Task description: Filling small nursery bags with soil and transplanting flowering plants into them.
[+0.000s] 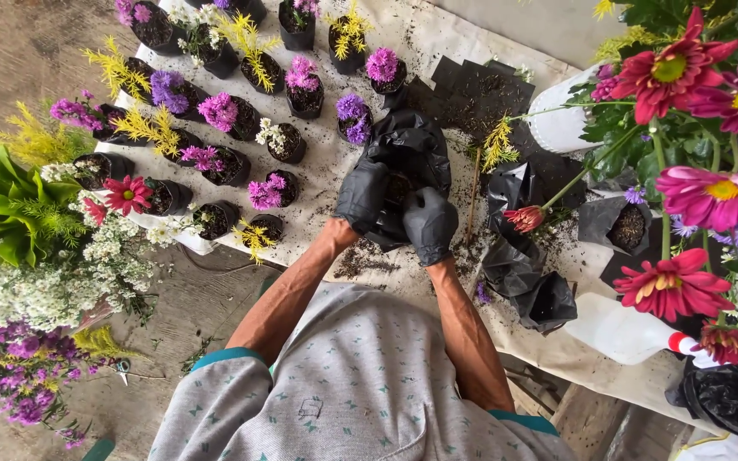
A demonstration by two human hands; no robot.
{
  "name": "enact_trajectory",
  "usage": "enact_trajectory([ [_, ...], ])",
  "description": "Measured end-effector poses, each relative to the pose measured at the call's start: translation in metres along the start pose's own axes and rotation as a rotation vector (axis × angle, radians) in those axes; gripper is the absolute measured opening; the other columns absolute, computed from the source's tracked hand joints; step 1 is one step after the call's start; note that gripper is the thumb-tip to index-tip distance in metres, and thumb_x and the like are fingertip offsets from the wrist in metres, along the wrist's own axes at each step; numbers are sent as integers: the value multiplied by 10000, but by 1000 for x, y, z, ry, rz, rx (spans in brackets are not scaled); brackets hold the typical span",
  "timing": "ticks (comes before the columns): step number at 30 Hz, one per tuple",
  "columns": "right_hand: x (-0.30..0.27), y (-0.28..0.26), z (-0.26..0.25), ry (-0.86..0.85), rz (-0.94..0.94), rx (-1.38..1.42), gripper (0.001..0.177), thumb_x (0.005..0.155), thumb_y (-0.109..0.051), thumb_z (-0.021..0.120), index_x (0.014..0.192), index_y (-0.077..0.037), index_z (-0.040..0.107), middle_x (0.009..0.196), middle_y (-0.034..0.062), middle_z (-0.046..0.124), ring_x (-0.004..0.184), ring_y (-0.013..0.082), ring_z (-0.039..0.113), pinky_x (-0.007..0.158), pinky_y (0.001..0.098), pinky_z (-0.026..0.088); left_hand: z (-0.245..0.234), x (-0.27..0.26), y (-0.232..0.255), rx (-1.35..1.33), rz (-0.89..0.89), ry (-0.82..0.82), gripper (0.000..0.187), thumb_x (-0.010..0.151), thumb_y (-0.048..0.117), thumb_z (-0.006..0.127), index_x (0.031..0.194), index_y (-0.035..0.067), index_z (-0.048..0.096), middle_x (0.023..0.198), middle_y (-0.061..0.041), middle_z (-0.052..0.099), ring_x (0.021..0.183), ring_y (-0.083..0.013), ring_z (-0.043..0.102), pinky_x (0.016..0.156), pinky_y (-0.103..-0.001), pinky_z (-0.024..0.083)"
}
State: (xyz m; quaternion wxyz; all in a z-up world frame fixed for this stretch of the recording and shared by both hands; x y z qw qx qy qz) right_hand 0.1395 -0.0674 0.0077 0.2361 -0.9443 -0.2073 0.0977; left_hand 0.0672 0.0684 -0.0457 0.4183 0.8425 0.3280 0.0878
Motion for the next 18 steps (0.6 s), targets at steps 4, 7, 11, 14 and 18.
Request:
enact_trajectory([
  [4,1,-5,-9,91,-93,60,123,885,-301,748,817,-200,733,770,81,741,826,361,742,724,476,588,25,-5,-21,52,-19,50,162,951,299,592,1032,169,645,892,-151,620,818,-415,701,661,-527,607],
  [7,3,-10,-18,94,-132,85,150,924,-312,739,831,-195,721,769,80,735,820,366,737,713,482,582,35,1,-30,78,-3,85,143,937,296,600,1012,188,658,847,-123,611,770,-393,706,629,-509,608],
  [11,1,-18,-22,37,-124,112,162,917,-291,743,832,-156,720,758,99,729,796,400,729,707,537,572,30,-3,-9,38,-319,65,237,940,357,512,971,143,609,756,-91,632,735,-366,729,599,-496,615],
  [14,4,-17,-25,65,-157,100,156,940,-281,720,828,-173,702,734,82,706,794,385,725,709,504,570,24,-3,7,43,-274,176,264,934,211,545,1045,17,686,807,-246,608,773,-464,675,596,-501,608],
  [18,3,-18,-40,51,-159,122,156,937,-272,733,807,-187,720,710,79,697,759,374,723,681,458,570,25,-5,10,79,-296,101,194,937,324,541,982,173,654,761,-120,626,750,-364,723,598,-492,616],
])
Point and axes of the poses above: each hand's wrist, its own x-axis towards the middle knuckle, its own z-axis out of the palm, y = z × x, the point moved 4 cm from there along x, towards the middle knuckle
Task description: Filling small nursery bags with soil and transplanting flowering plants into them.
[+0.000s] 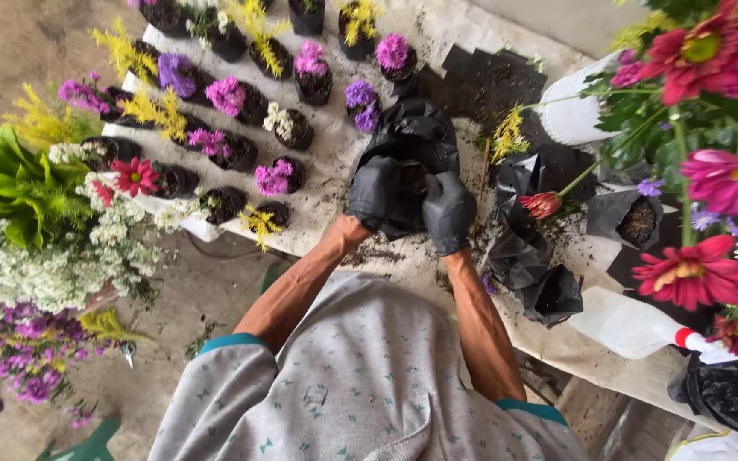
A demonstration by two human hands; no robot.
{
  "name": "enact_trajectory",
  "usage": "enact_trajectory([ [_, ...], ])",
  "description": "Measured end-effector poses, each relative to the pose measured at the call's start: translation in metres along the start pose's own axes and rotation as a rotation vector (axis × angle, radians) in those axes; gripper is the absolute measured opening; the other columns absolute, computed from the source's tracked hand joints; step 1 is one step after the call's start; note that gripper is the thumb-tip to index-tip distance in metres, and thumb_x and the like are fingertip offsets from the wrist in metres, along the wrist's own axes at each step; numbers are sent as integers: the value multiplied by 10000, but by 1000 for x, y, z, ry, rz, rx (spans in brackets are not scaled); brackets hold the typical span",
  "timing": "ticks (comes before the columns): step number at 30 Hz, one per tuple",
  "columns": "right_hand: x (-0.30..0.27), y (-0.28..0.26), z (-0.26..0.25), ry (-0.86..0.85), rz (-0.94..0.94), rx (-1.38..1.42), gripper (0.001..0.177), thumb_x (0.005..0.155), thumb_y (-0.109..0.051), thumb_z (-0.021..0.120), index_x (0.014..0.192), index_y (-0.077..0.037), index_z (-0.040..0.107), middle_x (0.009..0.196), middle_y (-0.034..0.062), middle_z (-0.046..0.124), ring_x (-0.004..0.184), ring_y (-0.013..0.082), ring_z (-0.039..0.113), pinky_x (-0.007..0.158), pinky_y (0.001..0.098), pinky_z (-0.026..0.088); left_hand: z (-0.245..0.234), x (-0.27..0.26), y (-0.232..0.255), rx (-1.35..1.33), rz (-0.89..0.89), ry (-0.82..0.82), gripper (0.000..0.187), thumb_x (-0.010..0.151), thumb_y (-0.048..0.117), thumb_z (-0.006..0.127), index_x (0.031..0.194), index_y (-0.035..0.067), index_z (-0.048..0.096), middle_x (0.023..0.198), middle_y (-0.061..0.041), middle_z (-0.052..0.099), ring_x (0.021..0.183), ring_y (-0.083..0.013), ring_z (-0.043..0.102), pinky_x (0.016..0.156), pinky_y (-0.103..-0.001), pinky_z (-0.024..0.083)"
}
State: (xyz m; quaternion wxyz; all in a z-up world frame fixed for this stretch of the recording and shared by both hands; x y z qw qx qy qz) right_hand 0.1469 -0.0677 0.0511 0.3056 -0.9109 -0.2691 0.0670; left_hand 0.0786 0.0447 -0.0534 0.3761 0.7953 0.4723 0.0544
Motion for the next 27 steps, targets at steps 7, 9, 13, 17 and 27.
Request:
enact_trajectory([
  [7,-24,-45,-35,-122,-82,156,169,995,-220,734,849,-134,743,712,108,701,703,336,711,669,420,579,-106,-66,5,-319,176,73,160,889,203,712,1043,208,754,915,-80,711,937,-316,707,787,-438,603],
  [9,-37,-39,-19,-185,-129,194,198,1027,-210,715,856,-116,752,706,105,705,652,308,698,671,401,592,-119,-84,-14,-312,141,80,171,897,222,716,1062,231,757,932,-64,715,950,-294,709,814,-426,598],
  [13,-64,-42,18,-169,-338,101,146,898,-213,787,777,-171,717,714,74,703,842,327,734,997,451,492,-128,-109,-60,-336,70,133,138,892,196,749,1030,200,764,919,-64,719,931,-300,713,777,-411,595],
  [17,-69,-52,35,-123,-409,-36,137,825,-271,812,734,-235,716,633,21,658,752,300,719,796,399,570,-119,-123,-79,-300,-53,110,127,918,202,723,1034,162,758,931,-116,722,937,-350,710,767,-457,593],
  [27,-74,-29,42,-21,-427,-18,87,854,-239,809,892,-246,731,779,-13,702,783,280,718,767,418,593,-94,-106,-98,-288,-176,50,132,958,272,661,1010,171,728,939,-121,715,963,-386,702,822,-522,587],
])
Point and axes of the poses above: each hand's wrist, its own x-axis towards the middle knuckle, its own z-axis out of the palm, y = z × x, the point moved 4 cm from there along x, towards the middle knuckle
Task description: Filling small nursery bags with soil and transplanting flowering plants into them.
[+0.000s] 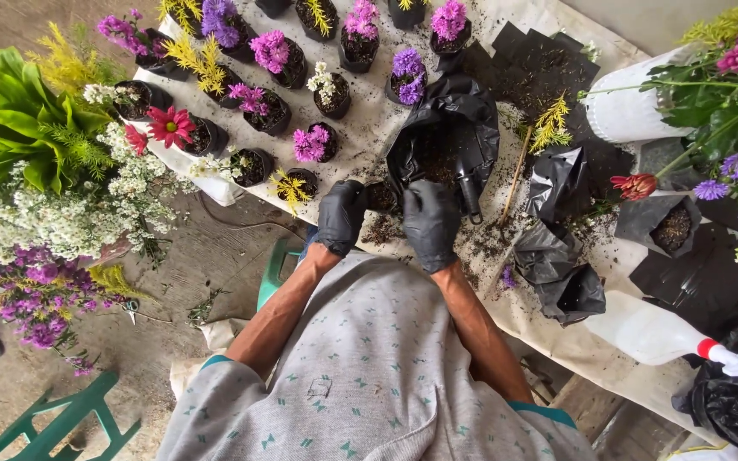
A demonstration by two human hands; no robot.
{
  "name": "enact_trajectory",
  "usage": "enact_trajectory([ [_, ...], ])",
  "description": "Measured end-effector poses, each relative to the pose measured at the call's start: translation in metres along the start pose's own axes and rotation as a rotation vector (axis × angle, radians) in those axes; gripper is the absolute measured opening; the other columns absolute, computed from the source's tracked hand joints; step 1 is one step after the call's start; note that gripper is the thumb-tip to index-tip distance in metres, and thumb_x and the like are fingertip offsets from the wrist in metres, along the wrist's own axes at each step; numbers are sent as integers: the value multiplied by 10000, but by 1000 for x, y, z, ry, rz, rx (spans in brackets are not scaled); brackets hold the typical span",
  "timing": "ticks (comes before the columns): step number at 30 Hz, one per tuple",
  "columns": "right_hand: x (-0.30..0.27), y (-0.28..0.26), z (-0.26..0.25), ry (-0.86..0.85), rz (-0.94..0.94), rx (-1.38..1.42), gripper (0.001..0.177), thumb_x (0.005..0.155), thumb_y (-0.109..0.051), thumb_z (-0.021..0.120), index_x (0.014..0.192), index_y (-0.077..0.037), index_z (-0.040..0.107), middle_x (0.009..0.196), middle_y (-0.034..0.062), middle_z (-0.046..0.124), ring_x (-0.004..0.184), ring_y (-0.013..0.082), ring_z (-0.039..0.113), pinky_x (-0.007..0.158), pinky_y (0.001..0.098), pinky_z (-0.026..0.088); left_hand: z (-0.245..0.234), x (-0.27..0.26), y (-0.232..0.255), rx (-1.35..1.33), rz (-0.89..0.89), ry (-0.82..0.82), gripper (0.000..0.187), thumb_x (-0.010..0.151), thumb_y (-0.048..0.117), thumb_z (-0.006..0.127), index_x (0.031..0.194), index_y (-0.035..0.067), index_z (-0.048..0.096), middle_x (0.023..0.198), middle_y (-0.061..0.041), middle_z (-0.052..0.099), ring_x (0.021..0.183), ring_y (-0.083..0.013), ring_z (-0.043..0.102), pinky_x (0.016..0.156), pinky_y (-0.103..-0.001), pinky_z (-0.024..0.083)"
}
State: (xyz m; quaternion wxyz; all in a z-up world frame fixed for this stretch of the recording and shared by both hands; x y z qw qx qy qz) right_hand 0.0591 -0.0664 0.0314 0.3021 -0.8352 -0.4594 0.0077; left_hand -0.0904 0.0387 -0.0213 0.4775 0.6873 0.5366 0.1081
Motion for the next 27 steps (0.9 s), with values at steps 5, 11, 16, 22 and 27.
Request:
enact_trajectory([
  [5,-5,24,-56,4,255,-212,346,976,-277,664,1294,-165,587,1257,165,612,1221,400,557,1062,604,388,-26,-1,29,44,194,45,592,849,420,793,1294,84,596,1156,-219,641,1105,-466,642,923,-576,553],
  [11,-34,87,-41,-167,508,-201,450,895,-264,730,1287,-117,563,1075,165,677,1042,444,679,865,591,540,-5,13,11,18,25,-167,551,828,464,789,1262,151,656,1217,-145,669,1159,-425,641,1001,-565,520],
  [16,-26,100,-48,-151,532,-153,277,940,-363,730,1094,-142,664,889,131,734,928,420,727,823,553,568,4,20,3,23,73,-118,453,839,463,783,1163,154,709,1064,-121,717,1070,-380,689,930,-505,559],
  [22,4,71,-91,17,518,54,172,941,-182,730,1041,-50,683,828,208,718,819,399,737,705,455,592,-3,24,12,52,150,-129,390,918,469,718,1167,169,725,1025,-112,747,1034,-366,705,897,-489,572],
  [27,37,48,-88,25,525,354,234,873,-139,829,1057,-12,758,864,191,741,812,342,746,740,419,595,2,22,13,278,380,-41,200,973,347,599,1060,206,710,855,-89,724,865,-350,722,751,-479,593],
])
Point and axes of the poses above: each hand's wrist, its own x-axis towards the middle knuckle, its own z-axis out of the palm, y = z × x, the point moved 4 cm from there along x, towards the middle knuckle
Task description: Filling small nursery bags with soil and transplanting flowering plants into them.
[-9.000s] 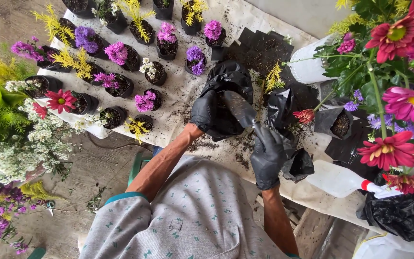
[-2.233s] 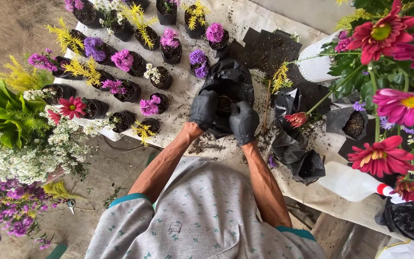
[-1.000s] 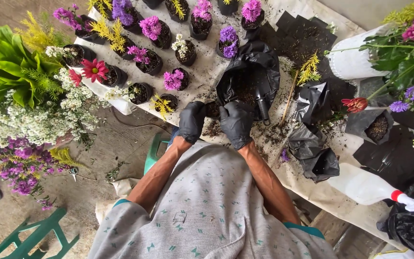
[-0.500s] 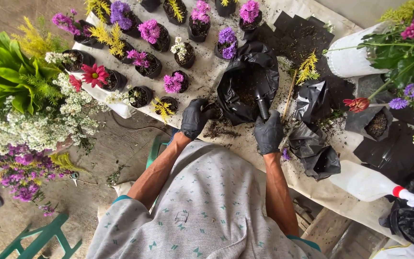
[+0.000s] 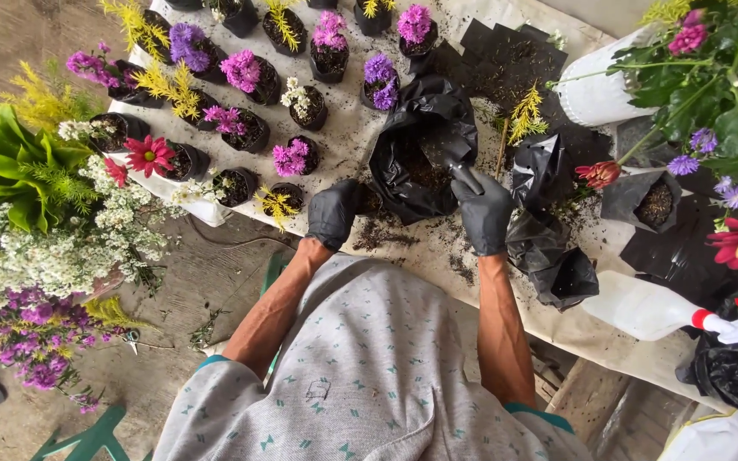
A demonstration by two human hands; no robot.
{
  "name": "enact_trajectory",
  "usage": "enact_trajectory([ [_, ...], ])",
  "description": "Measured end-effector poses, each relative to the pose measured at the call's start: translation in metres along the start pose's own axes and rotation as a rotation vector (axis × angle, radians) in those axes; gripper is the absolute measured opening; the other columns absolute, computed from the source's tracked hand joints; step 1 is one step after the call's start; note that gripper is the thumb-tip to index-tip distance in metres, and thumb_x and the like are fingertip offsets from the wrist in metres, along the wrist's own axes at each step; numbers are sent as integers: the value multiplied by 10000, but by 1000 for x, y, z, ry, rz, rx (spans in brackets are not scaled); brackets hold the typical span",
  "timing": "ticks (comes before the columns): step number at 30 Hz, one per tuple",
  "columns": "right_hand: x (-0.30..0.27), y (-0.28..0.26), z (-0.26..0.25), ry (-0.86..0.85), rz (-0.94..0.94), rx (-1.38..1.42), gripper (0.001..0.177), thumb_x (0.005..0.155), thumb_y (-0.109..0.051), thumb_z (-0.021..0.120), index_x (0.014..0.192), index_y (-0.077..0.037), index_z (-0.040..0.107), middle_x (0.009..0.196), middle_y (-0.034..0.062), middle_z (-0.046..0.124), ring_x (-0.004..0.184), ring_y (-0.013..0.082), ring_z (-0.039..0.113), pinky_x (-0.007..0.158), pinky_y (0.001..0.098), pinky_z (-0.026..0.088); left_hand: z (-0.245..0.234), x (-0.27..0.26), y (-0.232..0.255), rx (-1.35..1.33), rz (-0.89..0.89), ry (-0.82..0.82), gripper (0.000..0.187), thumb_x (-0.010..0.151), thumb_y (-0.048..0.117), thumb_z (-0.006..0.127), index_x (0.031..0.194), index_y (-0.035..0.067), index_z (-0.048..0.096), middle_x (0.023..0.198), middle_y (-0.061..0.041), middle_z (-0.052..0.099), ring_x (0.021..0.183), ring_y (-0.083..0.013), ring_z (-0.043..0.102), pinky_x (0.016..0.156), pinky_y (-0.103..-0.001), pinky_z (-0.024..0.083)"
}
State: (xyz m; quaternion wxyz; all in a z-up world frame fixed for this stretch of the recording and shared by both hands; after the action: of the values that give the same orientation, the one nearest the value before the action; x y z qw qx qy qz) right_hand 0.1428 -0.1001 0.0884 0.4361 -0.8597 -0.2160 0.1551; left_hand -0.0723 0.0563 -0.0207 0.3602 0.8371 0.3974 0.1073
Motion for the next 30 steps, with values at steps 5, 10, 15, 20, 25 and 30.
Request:
enact_trajectory([
  [5,-9,17,-14,104,-420,-321,227,985,-89,724,1208,-59,751,975,169,765,738,269,714,708,321,587,4,-4,-6,172,167,102,82,956,237,551,921,191,609,678,-68,654,716,-324,710,624,-421,561],
  [10,-35,43,-21,329,-694,-685,490,903,31,718,1360,-144,685,1300,76,707,891,227,691,763,336,569,12,-3,-12,105,125,97,86,948,230,551,937,176,617,685,-103,657,720,-370,704,622,-477,557],
  [15,-46,58,-12,274,-736,-794,668,826,126,622,1377,-246,686,1535,-55,580,841,158,622,708,294,519,3,-5,-1,14,-13,59,158,997,299,573,964,172,662,744,-143,699,764,-405,709,649,-525,565],
  [20,-47,6,-26,119,-643,-618,691,768,168,700,1363,-184,710,1312,32,714,905,218,681,769,330,545,-14,-9,22,-58,-133,33,261,1014,410,593,1096,187,701,852,-131,751,853,-402,720,721,-533,580],
  [25,-32,22,-48,123,-425,-558,419,878,54,750,1270,-95,736,1098,176,763,860,308,730,806,382,593,-22,-5,27,-97,-174,-8,361,964,438,654,1210,177,688,951,-177,753,917,-435,707,766,-566,570],
  [30,-21,91,-51,106,-196,-379,389,721,-76,887,1097,-155,825,943,93,776,895,285,752,790,343,606,-12,-2,25,-149,-223,-119,584,836,472,754,1324,173,637,1086,-188,746,1018,-462,687,874,-592,553],
])
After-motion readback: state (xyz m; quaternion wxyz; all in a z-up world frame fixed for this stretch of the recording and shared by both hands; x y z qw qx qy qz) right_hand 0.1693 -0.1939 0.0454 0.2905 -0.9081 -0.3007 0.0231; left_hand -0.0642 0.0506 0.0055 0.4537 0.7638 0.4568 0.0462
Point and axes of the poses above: each hand's wrist, its own x-axis towards the middle knuckle, its own z-axis out of the palm, y = z × x, the point moved 4 cm from there along x, towards the middle knuckle
